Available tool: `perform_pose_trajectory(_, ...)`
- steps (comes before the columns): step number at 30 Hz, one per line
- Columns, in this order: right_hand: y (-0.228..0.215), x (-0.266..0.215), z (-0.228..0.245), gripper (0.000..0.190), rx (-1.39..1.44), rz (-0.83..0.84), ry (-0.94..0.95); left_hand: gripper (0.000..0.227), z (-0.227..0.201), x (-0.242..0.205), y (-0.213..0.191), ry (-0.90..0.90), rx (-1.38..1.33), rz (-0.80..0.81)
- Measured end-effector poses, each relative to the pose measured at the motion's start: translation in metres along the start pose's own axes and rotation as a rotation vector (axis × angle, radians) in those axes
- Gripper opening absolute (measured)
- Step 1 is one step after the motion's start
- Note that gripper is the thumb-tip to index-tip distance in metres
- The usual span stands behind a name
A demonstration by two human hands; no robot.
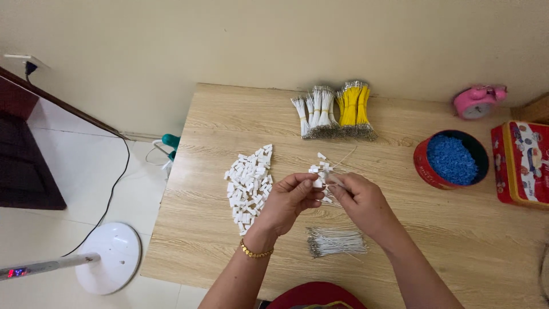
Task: Assemble white plastic sleeves onto metal wires at a workbench.
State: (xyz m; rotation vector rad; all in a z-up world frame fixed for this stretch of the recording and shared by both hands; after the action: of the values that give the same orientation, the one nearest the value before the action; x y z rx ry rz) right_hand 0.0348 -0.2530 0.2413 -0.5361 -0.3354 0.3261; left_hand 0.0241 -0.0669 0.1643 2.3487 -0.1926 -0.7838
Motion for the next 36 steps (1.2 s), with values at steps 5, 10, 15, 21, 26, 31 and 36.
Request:
perform_pose_trajectory(5,0.004,-0.004,-0.013,0.016,0.028,0.012,0.097,0.024,0.003,0.001,0.001,-0.021,-0.010,-0.006)
perform_pose_trajectory(10,0.014,-0.006,-0.018,0.015,-0.071,0.020,0.039,0.021,0.012,0.010,0.000,-0.058,-0.016,-0.061)
perform_pose_trajectory(15,0.028,-0.008,-0.037,0.012,-0.124,-0.014,0.003,0.018,0.019,0.017,-0.004,-0.086,-0.082,-0.098)
perform_pose_trajectory(21,0.043,-0.002,-0.075,0.013,-0.129,0.005,-0.024,0.034,0.013,0.032,-0.025,-0.016,0.164,-0.168)
perform_pose_trajectory(26,0.070,-0.018,-0.135,0.015,-0.157,0.032,0.019,0.039,0.010,0.046,-0.094,0.257,1.282,-0.593)
perform_pose_trajectory(31,0.065,-0.031,-0.151,0.022,-0.156,0.025,0.057,0.020,0.069,0.037,-0.136,0.367,1.995,-0.713)
perform_pose_trajectory(36,0.042,-0.028,-0.122,0.031,-0.132,-0.011,0.155,0.027,0.095,0.034,-0.149,0.233,2.135,-0.718)
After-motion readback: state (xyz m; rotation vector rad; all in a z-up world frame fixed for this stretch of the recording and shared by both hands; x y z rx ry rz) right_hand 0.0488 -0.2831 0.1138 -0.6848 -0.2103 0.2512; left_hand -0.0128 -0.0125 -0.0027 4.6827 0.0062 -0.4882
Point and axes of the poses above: each hand's wrist, its own x-axis towards the middle knuckle, its own y-axis out of the palm, z = x × y, the point moved 1 cm from there along x, towards the middle knuckle, and after that the axes turned 15 degrees about -y, right-handed, at the moved point
